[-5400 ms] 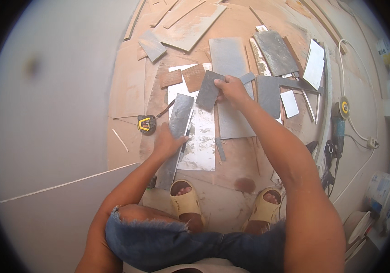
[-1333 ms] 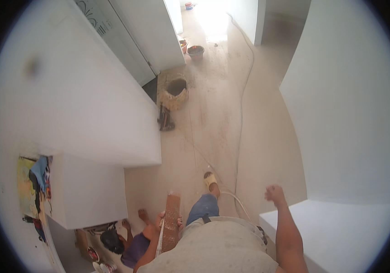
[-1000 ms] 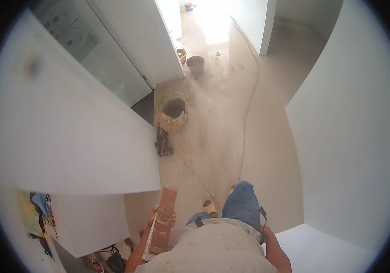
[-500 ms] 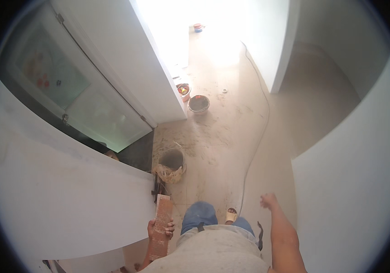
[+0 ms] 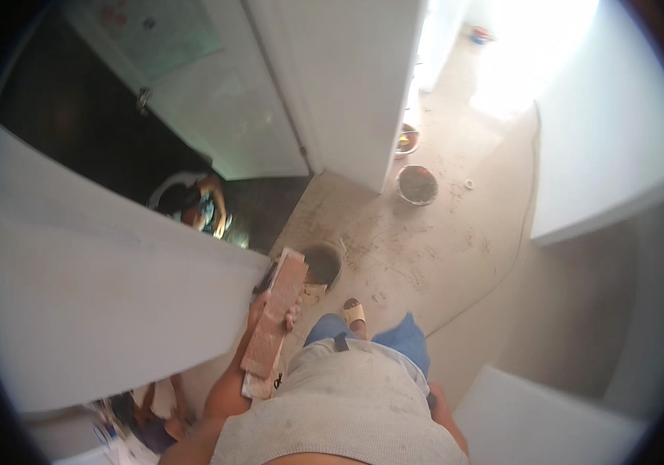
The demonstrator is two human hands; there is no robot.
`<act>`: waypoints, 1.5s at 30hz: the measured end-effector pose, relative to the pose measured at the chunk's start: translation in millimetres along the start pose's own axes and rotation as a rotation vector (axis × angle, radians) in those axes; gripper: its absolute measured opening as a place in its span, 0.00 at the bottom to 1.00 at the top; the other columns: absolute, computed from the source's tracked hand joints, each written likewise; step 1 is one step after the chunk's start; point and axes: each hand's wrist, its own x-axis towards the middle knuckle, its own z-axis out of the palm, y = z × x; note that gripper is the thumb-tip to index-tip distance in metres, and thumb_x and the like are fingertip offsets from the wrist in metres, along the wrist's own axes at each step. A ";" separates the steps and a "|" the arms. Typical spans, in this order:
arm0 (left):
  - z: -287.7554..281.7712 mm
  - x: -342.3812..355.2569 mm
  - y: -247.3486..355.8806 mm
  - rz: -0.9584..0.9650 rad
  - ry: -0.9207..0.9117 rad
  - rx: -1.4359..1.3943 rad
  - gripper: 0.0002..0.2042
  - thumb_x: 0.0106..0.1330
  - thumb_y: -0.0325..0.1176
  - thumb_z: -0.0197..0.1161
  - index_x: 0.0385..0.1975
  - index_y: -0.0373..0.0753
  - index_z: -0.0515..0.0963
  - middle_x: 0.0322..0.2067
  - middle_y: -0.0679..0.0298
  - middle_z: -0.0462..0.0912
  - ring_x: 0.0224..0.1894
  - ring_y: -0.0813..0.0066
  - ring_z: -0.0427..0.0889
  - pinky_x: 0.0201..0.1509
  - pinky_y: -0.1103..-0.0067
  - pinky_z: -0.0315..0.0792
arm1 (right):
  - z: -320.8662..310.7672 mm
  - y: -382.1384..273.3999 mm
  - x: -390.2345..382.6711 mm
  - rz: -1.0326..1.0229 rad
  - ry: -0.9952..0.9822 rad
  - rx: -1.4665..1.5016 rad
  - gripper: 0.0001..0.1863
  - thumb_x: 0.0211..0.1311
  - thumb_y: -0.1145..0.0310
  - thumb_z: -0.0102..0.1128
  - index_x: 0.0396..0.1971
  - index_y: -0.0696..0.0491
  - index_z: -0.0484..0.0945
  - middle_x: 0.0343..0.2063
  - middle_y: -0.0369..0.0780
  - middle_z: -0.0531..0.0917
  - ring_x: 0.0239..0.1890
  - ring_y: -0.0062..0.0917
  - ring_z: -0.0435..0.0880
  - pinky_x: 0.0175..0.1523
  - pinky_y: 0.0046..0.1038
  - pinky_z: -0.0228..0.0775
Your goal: The person measures and marks rectangular tiles on the floor, then uses a handheld power saw to cut them along the marked lines. After cutting, the person picks up the cut pieces and walks to another room.
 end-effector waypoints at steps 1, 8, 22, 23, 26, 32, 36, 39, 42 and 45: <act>18.0 14.3 13.7 0.009 0.016 -0.058 0.41 0.65 0.58 0.62 0.62 0.23 0.64 0.39 0.55 0.74 0.39 0.65 0.80 0.45 0.71 0.81 | -20.4 -13.6 9.6 0.103 -0.042 0.148 0.17 0.70 0.60 0.57 0.50 0.57 0.78 0.34 0.46 0.87 0.33 0.37 0.89 0.34 0.42 0.81; -6.5 38.4 23.4 0.019 -0.025 -0.214 0.38 0.67 0.57 0.60 0.60 0.24 0.66 0.38 0.55 0.74 0.38 0.67 0.81 0.46 0.72 0.80 | -185.3 -74.3 112.9 0.477 -0.131 0.686 0.17 0.70 0.60 0.59 0.48 0.58 0.78 0.35 0.45 0.87 0.33 0.35 0.89 0.33 0.39 0.81; 77.6 96.8 38.2 0.623 0.221 -0.524 0.38 0.66 0.58 0.59 0.60 0.25 0.67 0.38 0.58 0.77 0.35 0.70 0.80 0.43 0.74 0.79 | -622.8 -737.5 415.1 -0.729 -0.245 -0.137 0.26 0.69 0.57 0.62 0.59 0.58 0.73 0.34 0.43 0.83 0.32 0.26 0.82 0.43 0.33 0.76; 83.8 99.8 43.6 0.670 0.235 -0.538 0.38 0.65 0.58 0.59 0.60 0.25 0.68 0.38 0.58 0.77 0.35 0.70 0.80 0.43 0.75 0.79 | -625.6 -795.1 411.9 -0.841 -0.251 -0.087 0.27 0.69 0.57 0.63 0.62 0.57 0.72 0.37 0.43 0.83 0.32 0.25 0.81 0.42 0.31 0.76; 97.4 107.1 51.4 0.769 0.240 -0.566 0.38 0.65 0.58 0.60 0.59 0.26 0.69 0.37 0.58 0.77 0.34 0.70 0.80 0.41 0.75 0.79 | -605.8 -915.6 388.7 -0.962 -0.289 0.040 0.32 0.70 0.57 0.62 0.68 0.54 0.67 0.43 0.43 0.82 0.35 0.25 0.82 0.42 0.29 0.76; 102.7 120.6 103.2 0.940 0.501 -0.536 0.32 0.66 0.56 0.58 0.57 0.32 0.75 0.37 0.58 0.82 0.29 0.70 0.79 0.34 0.77 0.78 | -553.1 -1040.1 436.3 -1.054 -0.213 -0.152 0.36 0.68 0.60 0.64 0.72 0.54 0.61 0.53 0.48 0.80 0.47 0.34 0.83 0.53 0.34 0.77; 78.5 123.2 153.8 0.964 0.561 -0.559 0.26 0.67 0.54 0.57 0.53 0.37 0.78 0.35 0.61 0.83 0.28 0.72 0.80 0.28 0.75 0.75 | -534.4 -1073.5 514.6 -1.310 0.064 -0.333 0.38 0.67 0.64 0.65 0.73 0.54 0.58 0.60 0.52 0.75 0.59 0.42 0.79 0.61 0.40 0.74; 74.6 112.0 191.2 0.987 0.428 -0.563 0.24 0.69 0.53 0.55 0.48 0.35 0.79 0.32 0.61 0.83 0.29 0.73 0.82 0.26 0.74 0.74 | -518.8 -1080.9 510.4 -1.224 0.037 -0.406 0.39 0.67 0.66 0.64 0.74 0.54 0.57 0.63 0.54 0.72 0.62 0.45 0.77 0.63 0.42 0.72; 46.1 116.4 202.8 1.001 0.520 -0.497 0.24 0.69 0.51 0.54 0.45 0.31 0.79 0.32 0.55 0.83 0.27 0.67 0.83 0.25 0.71 0.76 | -516.0 -1075.7 515.6 -1.182 0.044 -0.469 0.39 0.67 0.67 0.64 0.74 0.54 0.56 0.64 0.54 0.71 0.61 0.45 0.78 0.64 0.42 0.71; 47.7 114.0 244.8 0.995 0.477 -0.641 0.26 0.69 0.51 0.55 0.47 0.28 0.78 0.33 0.50 0.83 0.26 0.61 0.83 0.26 0.67 0.78 | -513.1 -1077.8 525.0 -1.167 0.020 -0.484 0.38 0.67 0.67 0.64 0.74 0.55 0.57 0.63 0.54 0.72 0.60 0.45 0.78 0.64 0.42 0.71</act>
